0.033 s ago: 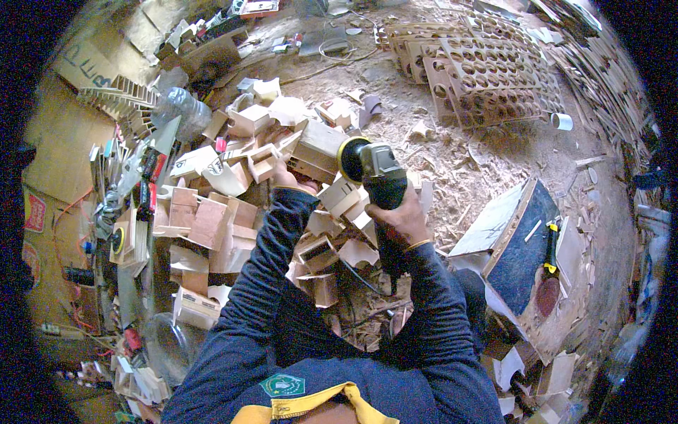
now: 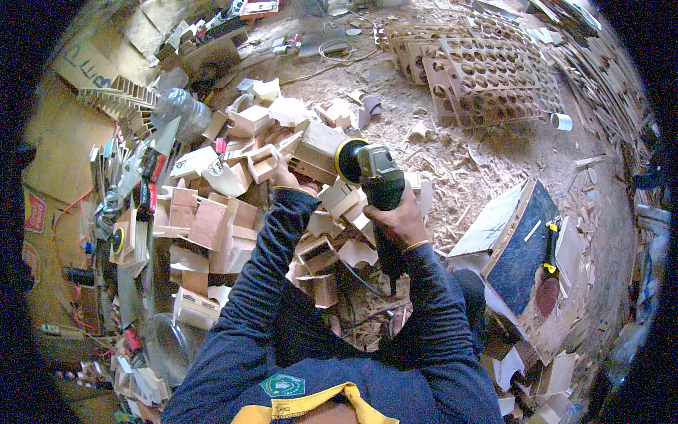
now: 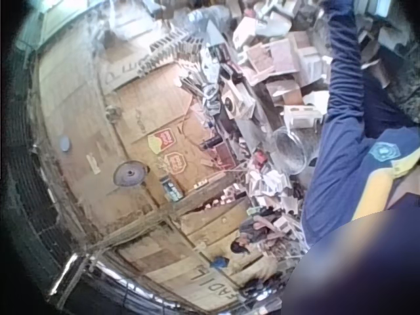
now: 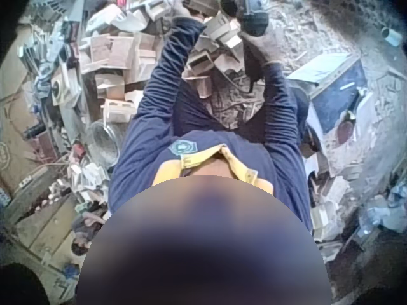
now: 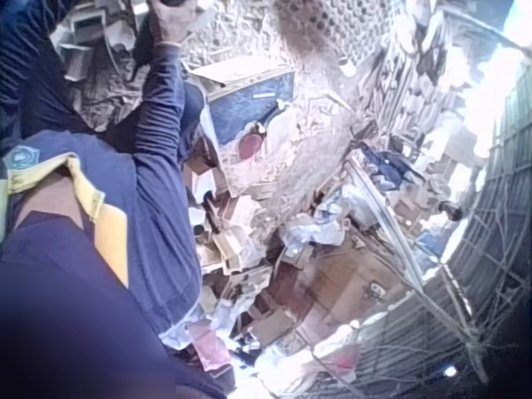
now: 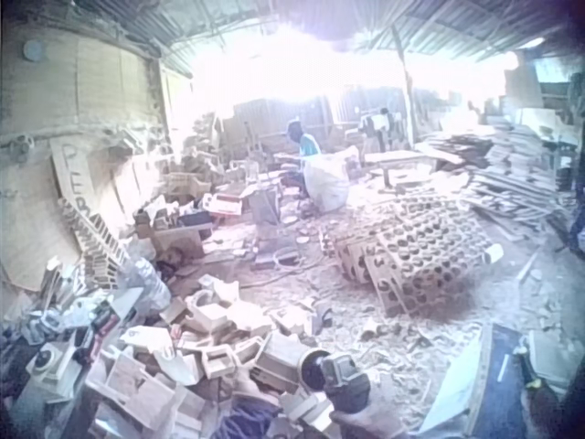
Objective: The person uses an angle grinder with a sanding disc to smooth the surfaces of small wooden pieces. They hold each piece in one hand and move the grinder over the edges and faces, then place the finished piece aside and pick up another.
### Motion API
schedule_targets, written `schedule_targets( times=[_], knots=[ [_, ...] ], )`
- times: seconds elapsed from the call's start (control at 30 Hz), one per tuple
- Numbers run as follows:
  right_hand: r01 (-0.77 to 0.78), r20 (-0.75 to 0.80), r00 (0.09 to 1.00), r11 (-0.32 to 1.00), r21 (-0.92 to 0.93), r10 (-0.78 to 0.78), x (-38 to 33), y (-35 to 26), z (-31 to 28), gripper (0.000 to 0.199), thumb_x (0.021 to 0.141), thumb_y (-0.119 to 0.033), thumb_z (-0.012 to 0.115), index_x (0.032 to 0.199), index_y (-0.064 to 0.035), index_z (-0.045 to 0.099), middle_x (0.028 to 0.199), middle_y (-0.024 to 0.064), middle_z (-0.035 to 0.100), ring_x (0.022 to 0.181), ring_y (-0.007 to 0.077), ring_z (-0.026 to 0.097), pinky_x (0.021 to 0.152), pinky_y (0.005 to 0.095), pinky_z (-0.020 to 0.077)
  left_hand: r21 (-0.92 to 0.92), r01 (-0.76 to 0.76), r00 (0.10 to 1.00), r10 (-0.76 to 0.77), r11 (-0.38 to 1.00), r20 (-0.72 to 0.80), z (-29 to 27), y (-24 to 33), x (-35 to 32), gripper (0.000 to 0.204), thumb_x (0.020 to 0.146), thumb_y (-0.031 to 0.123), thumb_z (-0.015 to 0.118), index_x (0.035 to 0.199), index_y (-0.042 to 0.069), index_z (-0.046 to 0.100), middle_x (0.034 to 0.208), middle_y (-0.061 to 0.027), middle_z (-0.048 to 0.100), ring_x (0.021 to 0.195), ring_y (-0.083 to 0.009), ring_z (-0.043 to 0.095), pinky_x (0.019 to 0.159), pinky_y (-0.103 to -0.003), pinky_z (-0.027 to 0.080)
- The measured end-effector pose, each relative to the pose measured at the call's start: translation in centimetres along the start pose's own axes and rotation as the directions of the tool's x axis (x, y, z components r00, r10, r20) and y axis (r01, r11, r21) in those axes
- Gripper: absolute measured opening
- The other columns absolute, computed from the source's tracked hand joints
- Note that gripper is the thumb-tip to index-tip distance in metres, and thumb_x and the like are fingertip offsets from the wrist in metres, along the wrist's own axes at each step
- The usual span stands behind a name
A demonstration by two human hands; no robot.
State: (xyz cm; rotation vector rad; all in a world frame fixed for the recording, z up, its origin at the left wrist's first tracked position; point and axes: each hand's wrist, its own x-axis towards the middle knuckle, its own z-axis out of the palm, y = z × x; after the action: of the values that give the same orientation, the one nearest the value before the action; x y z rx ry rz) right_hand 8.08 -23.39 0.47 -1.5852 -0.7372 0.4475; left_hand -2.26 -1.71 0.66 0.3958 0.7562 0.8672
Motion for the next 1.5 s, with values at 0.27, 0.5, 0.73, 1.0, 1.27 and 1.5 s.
schedule_targets(
  times=[0.27, 0.5, 0.73, 1.0, 1.27, 1.5],
  knots=[
    [-0.106, -0.148, 0.985, 0.991, -0.078, 0.093, 0.1, 1.0, -0.5, 0.056, 0.068, -0.024, 0.086, 0.115, -0.0030, 0.063, 0.101, 0.0096, 0.071, 0.089, 0.0197, 0.068, 0.082, 0.0342, 0.0548, 0.144, -0.019, 0.996, 0.006, 0.989, 0.091, -1.7, 0.3, 1.7, 0.047, 0.092, 0.043, 0.057, 0.122, 0.007, 0.060, 0.111, -0.0137, 0.068, 0.101, -0.0299, 0.068, 0.089, -0.046, 0.056],
    [-0.099, 0.021, 0.995, 0.990, 0.101, 0.098, 0.0, -0.5, -0.1, 0.063, 0.069, -0.024, 0.090, 0.121, -0.0040, 0.059, 0.108, 0.0096, 0.070, 0.097, 0.0209, 0.067, 0.088, 0.0352, 0.0534, 0.747, -0.396, 0.845, 0.529, 0.533, 0.071, -2.3, -1.8, 2.9, 0.062, 0.085, 0.052, 0.066, 0.094, -0.010, 0.069, 0.090, -0.0228, 0.072, 0.088, -0.0352, 0.068, 0.085, -0.043, 0.051],
    [-0.105, 0.017, 0.994, 0.994, -0.012, 0.106, 0.0, -0.7, 0.6, 0.069, 0.066, -0.028, 0.089, 0.123, -0.0033, 0.058, 0.107, 0.0106, 0.070, 0.097, 0.0213, 0.066, 0.090, 0.0361, 0.0529, 0.831, -0.242, 0.892, 0.451, 0.501, -0.012, -1.2, -1.6, 1.1, 0.057, 0.085, 0.046, 0.065, 0.084, -0.012, 0.067, 0.079, -0.0197, 0.068, 0.078, -0.0307, 0.062, 0.078, -0.043, 0.048],
    [-0.124, 0.006, 0.992, 0.992, 0.011, 0.124, 0.5, 1.3, 0.3, 0.067, 0.066, -0.027, 0.089, 0.121, -0.0029, 0.060, 0.106, 0.0118, 0.071, 0.096, 0.0222, 0.068, 0.089, 0.0369, 0.0539, 0.809, -0.280, 0.928, 0.360, 0.518, 0.091, -2.4, -2.2, 2.6, 0.056, 0.086, 0.045, 0.064, 0.082, -0.010, 0.067, 0.075, -0.0168, 0.066, 0.075, -0.0301, 0.060, 0.074, -0.044, 0.047],
    [-0.114, 0.009, 0.993, 0.992, -0.048, 0.115, 0.4, 0.5, 0.3, 0.065, 0.065, -0.027, 0.090, 0.119, -0.0043, 0.061, 0.103, 0.0109, 0.073, 0.094, 0.0208, 0.069, 0.088, 0.0366, 0.0545, 0.805, -0.287, 0.903, 0.427, 0.519, 0.047, -1.5, -2.7, 2.1, 0.055, 0.086, 0.043, 0.064, 0.091, -0.011, 0.068, 0.083, -0.0217, 0.071, 0.084, -0.0325, 0.066, 0.079, -0.043, 0.050],
    [-0.129, -0.006, 0.992, 0.990, -0.061, 0.128, 0.3, -0.3, 0.6, 0.063, 0.065, -0.027, 0.088, 0.118, -0.0046, 0.062, 0.103, 0.0111, 0.073, 0.094, 0.0217, 0.069, 0.089, 0.0369, 0.0545, 0.773, -0.298, 0.916, 0.396, 0.560, 0.066, -1.6, -2.5, 1.8, 0.055, 0.087, 0.044, 0.063, 0.088, -0.011, 0.068, 0.080, -0.0186, 0.069, 0.078, -0.0302, 0.063, 0.074, -0.042, 0.048]
  ],
)
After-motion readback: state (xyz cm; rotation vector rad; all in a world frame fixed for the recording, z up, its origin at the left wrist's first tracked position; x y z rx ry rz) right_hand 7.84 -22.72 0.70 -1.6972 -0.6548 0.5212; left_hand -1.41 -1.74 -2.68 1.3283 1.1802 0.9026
